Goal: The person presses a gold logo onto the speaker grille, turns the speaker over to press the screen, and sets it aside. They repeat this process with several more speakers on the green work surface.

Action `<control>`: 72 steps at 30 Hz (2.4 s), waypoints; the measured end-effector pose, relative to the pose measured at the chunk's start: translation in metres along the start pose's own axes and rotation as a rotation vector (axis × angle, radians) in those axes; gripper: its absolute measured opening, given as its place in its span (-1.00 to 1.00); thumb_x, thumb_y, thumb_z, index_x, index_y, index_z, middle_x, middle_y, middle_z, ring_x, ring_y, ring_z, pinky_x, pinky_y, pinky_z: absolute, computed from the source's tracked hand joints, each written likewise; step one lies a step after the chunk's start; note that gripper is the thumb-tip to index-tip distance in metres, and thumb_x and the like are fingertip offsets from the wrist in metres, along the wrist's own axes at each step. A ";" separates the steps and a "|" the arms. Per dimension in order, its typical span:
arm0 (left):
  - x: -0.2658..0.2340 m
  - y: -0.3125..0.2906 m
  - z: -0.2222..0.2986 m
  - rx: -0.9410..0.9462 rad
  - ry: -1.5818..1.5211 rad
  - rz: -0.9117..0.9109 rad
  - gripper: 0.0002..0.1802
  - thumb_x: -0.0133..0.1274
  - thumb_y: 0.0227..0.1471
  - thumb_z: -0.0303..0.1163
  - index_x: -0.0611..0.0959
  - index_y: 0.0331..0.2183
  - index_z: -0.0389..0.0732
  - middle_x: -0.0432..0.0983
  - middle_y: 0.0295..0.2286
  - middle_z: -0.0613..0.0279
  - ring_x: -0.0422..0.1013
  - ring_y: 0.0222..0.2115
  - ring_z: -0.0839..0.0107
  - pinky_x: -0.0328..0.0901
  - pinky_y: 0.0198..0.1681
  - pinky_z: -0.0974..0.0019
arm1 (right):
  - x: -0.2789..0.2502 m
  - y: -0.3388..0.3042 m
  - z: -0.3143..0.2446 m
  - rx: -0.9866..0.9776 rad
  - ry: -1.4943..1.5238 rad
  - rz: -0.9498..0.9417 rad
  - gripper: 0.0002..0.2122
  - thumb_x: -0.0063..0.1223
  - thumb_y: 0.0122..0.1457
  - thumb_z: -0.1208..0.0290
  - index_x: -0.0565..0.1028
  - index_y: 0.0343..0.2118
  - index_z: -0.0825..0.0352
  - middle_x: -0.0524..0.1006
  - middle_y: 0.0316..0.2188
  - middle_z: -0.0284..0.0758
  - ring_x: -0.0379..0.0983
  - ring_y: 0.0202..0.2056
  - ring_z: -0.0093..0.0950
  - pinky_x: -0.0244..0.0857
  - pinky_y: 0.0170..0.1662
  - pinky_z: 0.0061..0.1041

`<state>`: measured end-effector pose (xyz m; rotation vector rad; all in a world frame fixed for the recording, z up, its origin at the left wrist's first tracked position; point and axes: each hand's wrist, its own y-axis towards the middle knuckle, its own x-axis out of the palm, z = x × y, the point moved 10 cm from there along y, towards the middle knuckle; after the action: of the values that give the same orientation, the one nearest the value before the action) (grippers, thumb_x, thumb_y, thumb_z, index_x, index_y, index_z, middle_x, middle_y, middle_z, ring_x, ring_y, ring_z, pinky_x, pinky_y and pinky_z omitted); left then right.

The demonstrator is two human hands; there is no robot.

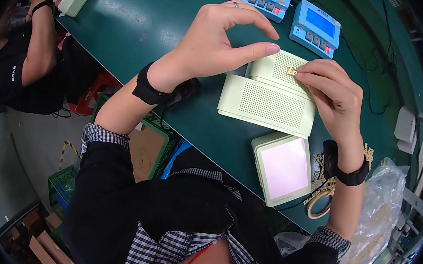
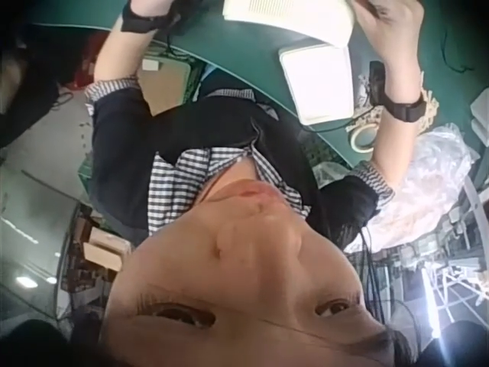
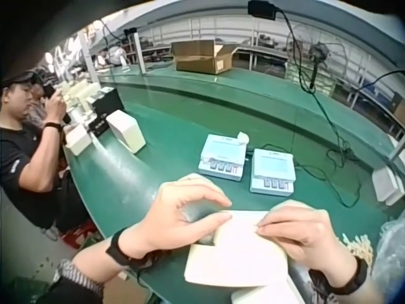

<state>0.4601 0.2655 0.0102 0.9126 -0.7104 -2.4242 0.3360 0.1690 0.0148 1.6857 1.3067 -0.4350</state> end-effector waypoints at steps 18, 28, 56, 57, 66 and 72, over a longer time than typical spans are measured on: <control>0.011 0.003 -0.001 -0.064 -0.003 -0.049 -0.84 0.26 -0.08 -0.42 0.71 -0.38 -0.25 0.62 -0.34 0.20 0.48 -0.23 0.36 0.32 -0.10 0.33 | -0.004 -0.004 0.002 -0.005 0.004 0.050 -0.83 0.15 -0.04 0.74 0.60 -0.36 0.41 0.59 -0.35 -0.30 0.51 -0.27 -0.37 0.38 -0.22 -0.52; 0.019 0.005 -0.007 -0.087 -0.009 -0.087 -0.83 0.25 -0.07 -0.39 0.70 -0.38 -0.26 0.60 -0.33 0.19 0.49 -0.24 0.35 0.34 -0.11 0.33 | -0.002 -0.002 -0.001 -0.022 -0.001 0.022 -0.84 0.17 -0.07 0.74 0.59 -0.38 0.42 0.58 -0.36 -0.28 0.51 -0.28 -0.35 0.38 -0.23 -0.51; 0.089 -0.009 -0.056 -0.670 -0.625 -0.416 -0.61 0.27 -0.04 -0.33 0.63 -0.16 -0.30 0.58 -0.28 0.21 0.48 -0.24 0.50 0.34 -0.10 0.44 | -0.004 -0.002 -0.001 0.003 0.037 0.036 -0.85 0.16 -0.07 0.75 0.60 -0.40 0.43 0.59 -0.38 -0.27 0.50 -0.29 -0.36 0.38 -0.23 -0.50; 0.089 -0.008 -0.056 -0.668 -0.615 -0.419 -0.61 0.27 -0.05 -0.34 0.63 -0.15 -0.30 0.58 -0.28 0.21 0.48 -0.24 0.49 0.34 -0.10 0.44 | -0.004 -0.002 -0.001 0.001 0.025 0.038 -0.86 0.16 -0.07 0.74 0.60 -0.40 0.43 0.59 -0.38 -0.27 0.50 -0.29 -0.36 0.38 -0.22 -0.50; 0.086 0.005 -0.047 -0.581 -0.592 -0.449 -0.61 0.31 -0.10 -0.32 0.67 -0.20 -0.31 0.58 -0.28 0.15 0.49 -0.26 0.43 0.36 -0.14 0.41 | -0.006 -0.001 0.002 0.049 0.048 0.074 -0.85 0.19 -0.09 0.68 0.62 -0.41 0.37 0.61 -0.40 -0.29 0.53 -0.33 -0.38 0.42 -0.27 -0.48; 0.087 0.009 -0.039 -0.540 -0.399 -0.622 -0.53 0.27 -0.03 -0.30 0.59 -0.07 -0.28 0.54 -0.16 0.12 0.50 -0.16 0.41 0.38 -0.07 0.39 | -0.005 -0.004 0.003 0.087 0.075 0.084 -0.86 0.18 -0.07 0.68 0.63 -0.40 0.37 0.61 -0.40 -0.29 0.53 -0.33 -0.39 0.42 -0.27 -0.49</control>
<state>0.4302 0.1969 -0.0501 0.4659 0.1720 -3.1527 0.3313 0.1643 0.0150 1.8378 1.2811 -0.3872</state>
